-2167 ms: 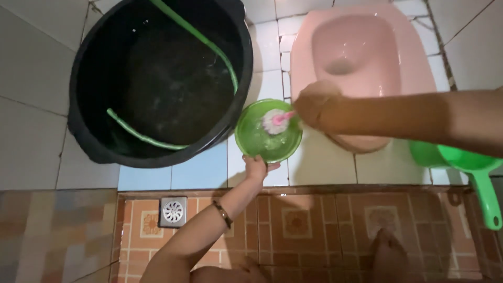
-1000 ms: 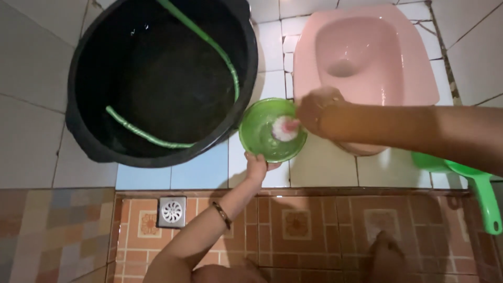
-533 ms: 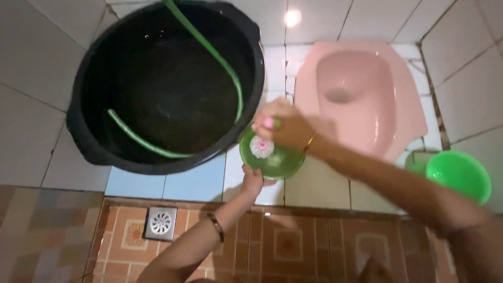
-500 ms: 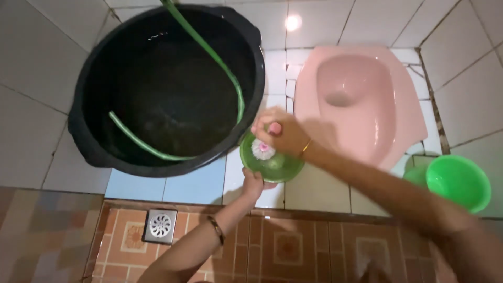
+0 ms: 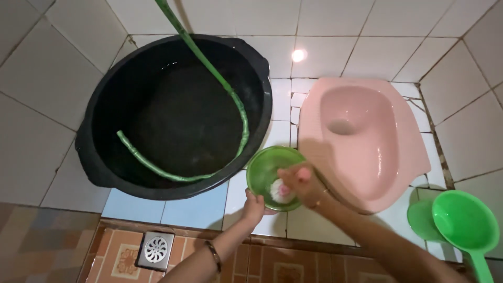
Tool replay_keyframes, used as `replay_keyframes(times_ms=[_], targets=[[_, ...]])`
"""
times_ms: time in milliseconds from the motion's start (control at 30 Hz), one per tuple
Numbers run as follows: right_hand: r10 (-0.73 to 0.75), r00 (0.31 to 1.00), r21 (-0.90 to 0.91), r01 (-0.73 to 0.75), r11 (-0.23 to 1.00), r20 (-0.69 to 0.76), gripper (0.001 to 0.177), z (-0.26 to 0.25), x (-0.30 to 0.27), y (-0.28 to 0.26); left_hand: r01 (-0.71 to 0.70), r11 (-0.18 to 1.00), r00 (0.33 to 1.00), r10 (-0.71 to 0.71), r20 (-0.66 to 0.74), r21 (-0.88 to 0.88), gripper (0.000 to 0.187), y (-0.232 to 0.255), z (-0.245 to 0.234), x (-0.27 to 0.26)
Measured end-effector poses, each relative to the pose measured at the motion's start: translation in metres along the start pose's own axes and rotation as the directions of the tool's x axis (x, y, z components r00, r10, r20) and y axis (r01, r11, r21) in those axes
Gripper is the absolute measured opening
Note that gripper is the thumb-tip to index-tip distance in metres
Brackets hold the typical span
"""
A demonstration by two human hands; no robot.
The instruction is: Cleaning a small bowl and a squat toilet using water and a brush.
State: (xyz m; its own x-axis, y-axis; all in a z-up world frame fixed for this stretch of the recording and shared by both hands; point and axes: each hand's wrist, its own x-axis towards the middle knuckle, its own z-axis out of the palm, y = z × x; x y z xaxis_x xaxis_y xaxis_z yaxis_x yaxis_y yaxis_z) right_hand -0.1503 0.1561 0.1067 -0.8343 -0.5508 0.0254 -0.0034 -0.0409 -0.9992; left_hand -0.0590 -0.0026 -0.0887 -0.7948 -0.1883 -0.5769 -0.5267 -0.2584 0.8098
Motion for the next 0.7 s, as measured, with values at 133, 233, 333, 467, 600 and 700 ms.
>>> replay_keyframes(times_ms=[133, 233, 333, 467, 600, 700], targets=[[-0.28, 0.953, 0.062, 0.275, 0.959, 0.115, 0.035, 0.03, 0.02, 0.03, 0.018, 1.0, 0.999, -0.018, -0.029, -0.004, 0.052, 0.0, 0.003, -0.003], [-0.307, 0.945, -0.158, 0.322, 0.934, 0.11, 0.044, 0.037, 0.055, 0.029, 0.042, 0.999, 0.998, -0.041, -0.046, 0.01, 0.054, 0.017, 0.008, -0.018], [-0.245, 0.968, -0.455, 0.238, 0.858, 0.045, 0.048, 0.023, 0.07, 0.018, -0.015, 1.0, 0.999, 0.015, -0.038, 0.001, 0.055, 0.008, 0.004, -0.015], [0.107, 0.981, -0.176, -0.135, 0.975, -0.161, 0.045, -0.012, 0.051, 0.005, -0.205, 0.868, 0.944, 0.298, -0.145, 0.452, 0.046, -0.085, -0.009, 0.056], [0.176, 0.983, 0.06, -0.179, 0.982, 0.052, 0.039, 0.006, 0.023, 0.033, 0.028, 0.984, 0.997, -0.014, -0.078, 0.174, 0.058, 0.008, 0.005, -0.005], [-0.35, 0.923, -0.249, 0.381, 0.89, 0.159, 0.032, 0.035, 0.036, 0.038, -0.11, 0.825, 0.961, 0.23, -0.151, 0.555, 0.054, -0.016, -0.003, 0.021]])
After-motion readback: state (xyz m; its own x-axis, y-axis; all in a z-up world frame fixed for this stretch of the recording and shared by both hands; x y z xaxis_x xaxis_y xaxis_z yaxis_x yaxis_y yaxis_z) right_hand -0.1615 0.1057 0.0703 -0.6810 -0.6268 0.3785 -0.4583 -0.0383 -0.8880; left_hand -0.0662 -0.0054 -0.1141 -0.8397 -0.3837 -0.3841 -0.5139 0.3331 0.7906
